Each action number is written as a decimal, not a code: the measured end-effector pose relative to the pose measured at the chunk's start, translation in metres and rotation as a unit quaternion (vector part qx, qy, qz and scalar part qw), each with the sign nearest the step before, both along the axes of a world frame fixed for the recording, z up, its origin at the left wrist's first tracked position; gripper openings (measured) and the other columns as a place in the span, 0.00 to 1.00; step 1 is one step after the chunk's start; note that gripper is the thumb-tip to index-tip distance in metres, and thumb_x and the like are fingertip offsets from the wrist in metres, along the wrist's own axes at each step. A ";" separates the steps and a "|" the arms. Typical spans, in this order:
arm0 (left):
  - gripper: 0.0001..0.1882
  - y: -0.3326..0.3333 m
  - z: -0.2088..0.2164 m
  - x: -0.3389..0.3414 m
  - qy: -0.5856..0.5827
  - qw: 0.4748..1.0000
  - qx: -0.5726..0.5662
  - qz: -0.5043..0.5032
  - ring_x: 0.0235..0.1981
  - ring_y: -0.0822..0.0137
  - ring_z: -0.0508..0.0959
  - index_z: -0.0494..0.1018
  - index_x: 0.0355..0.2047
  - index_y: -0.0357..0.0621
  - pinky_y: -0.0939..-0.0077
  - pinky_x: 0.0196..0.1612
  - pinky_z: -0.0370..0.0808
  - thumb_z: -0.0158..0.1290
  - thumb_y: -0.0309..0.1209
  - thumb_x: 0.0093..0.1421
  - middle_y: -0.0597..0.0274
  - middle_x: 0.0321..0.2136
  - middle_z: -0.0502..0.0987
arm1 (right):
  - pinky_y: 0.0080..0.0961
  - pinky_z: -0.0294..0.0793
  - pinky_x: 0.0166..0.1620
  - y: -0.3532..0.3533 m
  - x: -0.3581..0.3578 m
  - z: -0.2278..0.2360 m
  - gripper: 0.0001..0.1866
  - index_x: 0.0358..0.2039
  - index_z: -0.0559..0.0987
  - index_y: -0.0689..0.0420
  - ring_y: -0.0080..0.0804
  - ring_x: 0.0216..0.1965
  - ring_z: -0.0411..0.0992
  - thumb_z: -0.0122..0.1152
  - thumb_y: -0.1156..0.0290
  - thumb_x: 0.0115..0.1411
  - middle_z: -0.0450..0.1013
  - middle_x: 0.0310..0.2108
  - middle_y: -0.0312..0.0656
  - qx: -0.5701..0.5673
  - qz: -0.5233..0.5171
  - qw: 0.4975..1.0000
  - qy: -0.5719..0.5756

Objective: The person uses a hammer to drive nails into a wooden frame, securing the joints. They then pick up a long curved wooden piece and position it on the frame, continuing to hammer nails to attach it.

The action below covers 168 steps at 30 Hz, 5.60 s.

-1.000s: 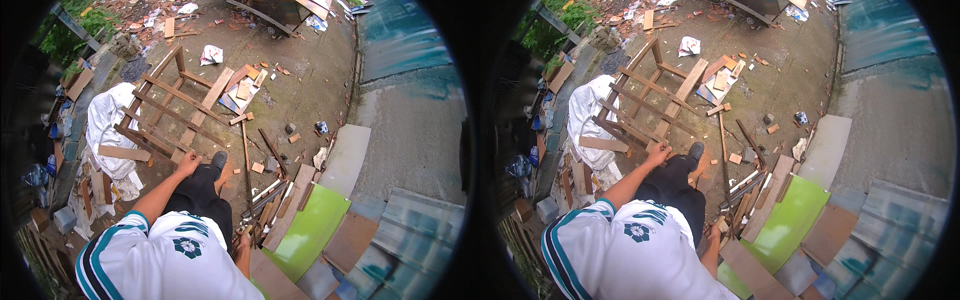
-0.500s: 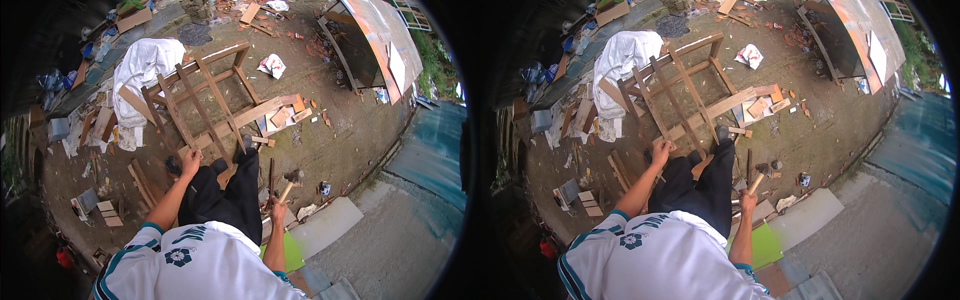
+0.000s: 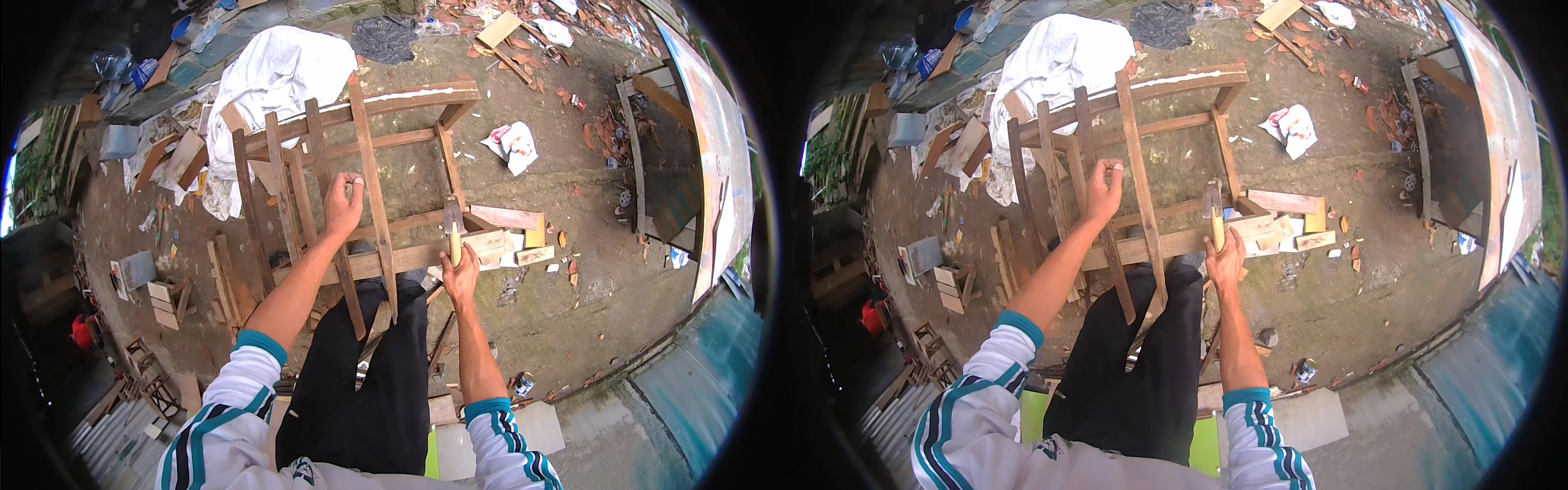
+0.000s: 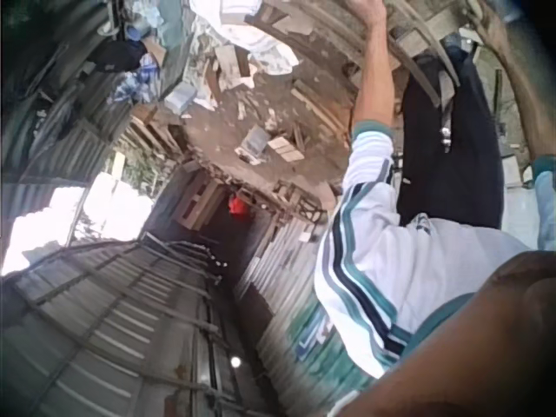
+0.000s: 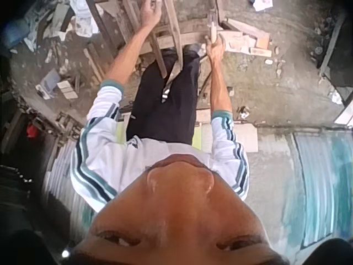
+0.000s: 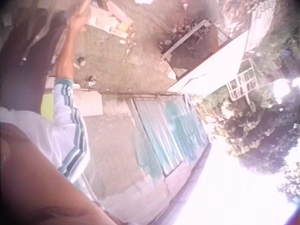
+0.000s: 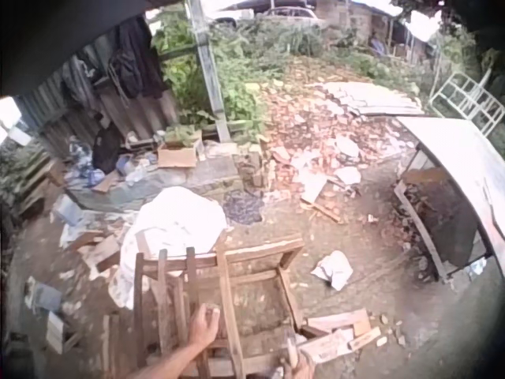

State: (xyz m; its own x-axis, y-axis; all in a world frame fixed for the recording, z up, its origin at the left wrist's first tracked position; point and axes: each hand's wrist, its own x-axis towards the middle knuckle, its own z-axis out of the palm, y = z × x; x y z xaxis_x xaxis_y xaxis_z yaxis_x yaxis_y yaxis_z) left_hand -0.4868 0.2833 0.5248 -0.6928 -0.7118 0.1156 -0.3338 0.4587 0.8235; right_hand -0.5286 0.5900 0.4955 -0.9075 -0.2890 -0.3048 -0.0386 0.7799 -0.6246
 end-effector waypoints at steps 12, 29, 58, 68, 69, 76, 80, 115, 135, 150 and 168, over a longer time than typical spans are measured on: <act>0.16 -0.160 -0.114 -0.155 -0.057 0.970 -0.205 0.114 0.39 0.48 0.76 0.70 0.37 0.41 0.55 0.49 0.66 0.45 0.42 0.68 0.50 0.31 0.79 | 0.47 0.69 0.49 -0.059 -0.065 -0.031 0.20 0.41 0.79 0.66 0.57 0.44 0.73 0.68 0.60 0.59 0.76 0.37 0.60 -0.036 -0.039 0.998 0.022; 0.19 -0.176 -0.118 -0.178 -0.159 0.965 -0.109 0.176 0.34 0.42 0.82 0.65 0.46 0.44 0.48 0.40 0.73 0.40 0.47 0.71 0.54 0.27 0.83 | 0.41 0.66 0.46 -0.051 -0.044 -0.054 0.15 0.24 0.75 0.61 0.54 0.26 0.72 0.66 0.63 0.58 0.73 0.19 0.55 0.093 0.054 0.990 0.088; 0.11 -0.063 -0.135 -0.295 -0.037 0.799 -0.469 -0.374 0.70 0.59 0.57 0.72 0.46 0.53 0.52 0.70 0.57 0.48 0.42 0.69 0.64 0.65 0.63 | 0.38 0.66 0.44 -0.040 -0.054 -0.056 0.15 0.25 0.75 0.60 0.52 0.24 0.72 0.69 0.62 0.54 0.72 0.16 0.52 0.038 0.076 0.995 0.060; 0.09 -0.069 -0.133 -0.301 -0.037 0.781 -0.446 -0.436 0.69 0.58 0.58 0.73 0.40 0.49 0.45 0.67 0.59 0.51 0.39 0.68 0.65 0.68 0.60 | 0.40 0.67 0.47 -0.039 -0.042 -0.051 0.12 0.24 0.74 0.60 0.52 0.30 0.72 0.69 0.68 0.48 0.73 0.21 0.52 0.019 0.067 0.995 0.066; 0.09 -0.069 -0.132 -0.301 -0.023 0.780 -0.452 -0.433 0.68 0.58 0.61 0.73 0.39 0.47 0.47 0.65 0.62 0.52 0.38 0.68 0.63 0.66 0.62 | 0.39 0.67 0.47 -0.039 -0.041 -0.050 0.12 0.24 0.74 0.59 0.51 0.29 0.72 0.69 0.69 0.47 0.73 0.21 0.51 0.010 0.068 0.995 0.078; 0.10 -0.069 -0.139 -0.303 -0.072 0.788 -0.437 -0.428 0.72 0.63 0.52 0.73 0.43 0.54 0.45 0.72 0.52 0.49 0.42 0.69 0.71 0.70 0.56 | 0.38 0.67 0.48 -0.036 -0.045 -0.053 0.13 0.25 0.75 0.59 0.51 0.29 0.73 0.70 0.68 0.47 0.74 0.21 0.52 0.028 0.074 0.994 0.074; 0.11 -0.070 -0.132 -0.294 -0.044 0.794 -0.437 -0.420 0.71 0.63 0.56 0.74 0.44 0.51 0.52 0.73 0.52 0.50 0.41 0.69 0.67 0.66 0.62 | 0.38 0.66 0.48 -0.038 -0.045 -0.054 0.16 0.28 0.77 0.62 0.54 0.30 0.74 0.68 0.60 0.54 0.75 0.22 0.56 0.060 0.086 0.994 0.045; 0.13 -0.203 -0.079 -0.116 -0.110 0.984 0.009 -0.138 0.38 0.53 0.83 0.70 0.37 0.42 0.56 0.43 0.77 0.48 0.40 0.70 0.52 0.46 0.82 | 0.28 0.68 0.38 -0.329 -0.203 -0.055 0.17 0.40 0.77 0.65 0.27 0.32 0.67 0.67 0.64 0.59 0.72 0.31 0.37 -0.363 -0.307 0.874 -0.100; 0.19 -0.194 -0.083 -0.141 -0.068 0.984 0.130 -0.097 0.29 0.72 0.75 0.82 0.40 0.48 0.72 0.34 0.73 0.58 0.50 0.64 0.63 0.35 0.80 | 0.36 0.69 0.30 -0.346 -0.217 -0.019 0.26 0.44 0.76 0.65 0.30 0.31 0.70 0.70 0.56 0.56 0.73 0.33 0.43 -0.155 -0.241 0.941 -0.181; 0.20 -0.193 -0.095 -0.142 -0.040 0.993 0.037 -0.109 0.29 0.70 0.73 0.85 0.37 0.48 0.70 0.31 0.72 0.60 0.52 0.61 0.63 0.30 0.77 | 0.34 0.71 0.27 -0.337 -0.220 -0.058 0.34 0.50 0.76 0.69 0.32 0.23 0.71 0.69 0.51 0.55 0.75 0.27 0.46 -0.030 -0.175 0.981 -0.073; 0.18 -0.189 -0.100 -0.141 -0.005 0.991 -0.047 -0.124 0.31 0.63 0.78 0.84 0.37 0.49 0.66 0.35 0.75 0.59 0.50 0.62 0.60 0.32 0.80 | 0.35 0.77 0.43 -0.306 -0.230 -0.038 0.41 0.61 0.68 0.68 0.43 0.42 0.79 0.68 0.53 0.55 0.79 0.39 0.55 -0.019 -0.058 0.989 -0.135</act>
State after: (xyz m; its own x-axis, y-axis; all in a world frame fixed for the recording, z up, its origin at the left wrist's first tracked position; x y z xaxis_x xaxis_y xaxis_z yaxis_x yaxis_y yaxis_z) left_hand -0.6282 0.0942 0.4247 -0.8469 -0.5049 0.1667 -0.2080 0.6031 0.7701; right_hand -0.7590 0.2836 0.4574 -0.8223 -0.2039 -0.5313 0.2221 0.7447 -0.6294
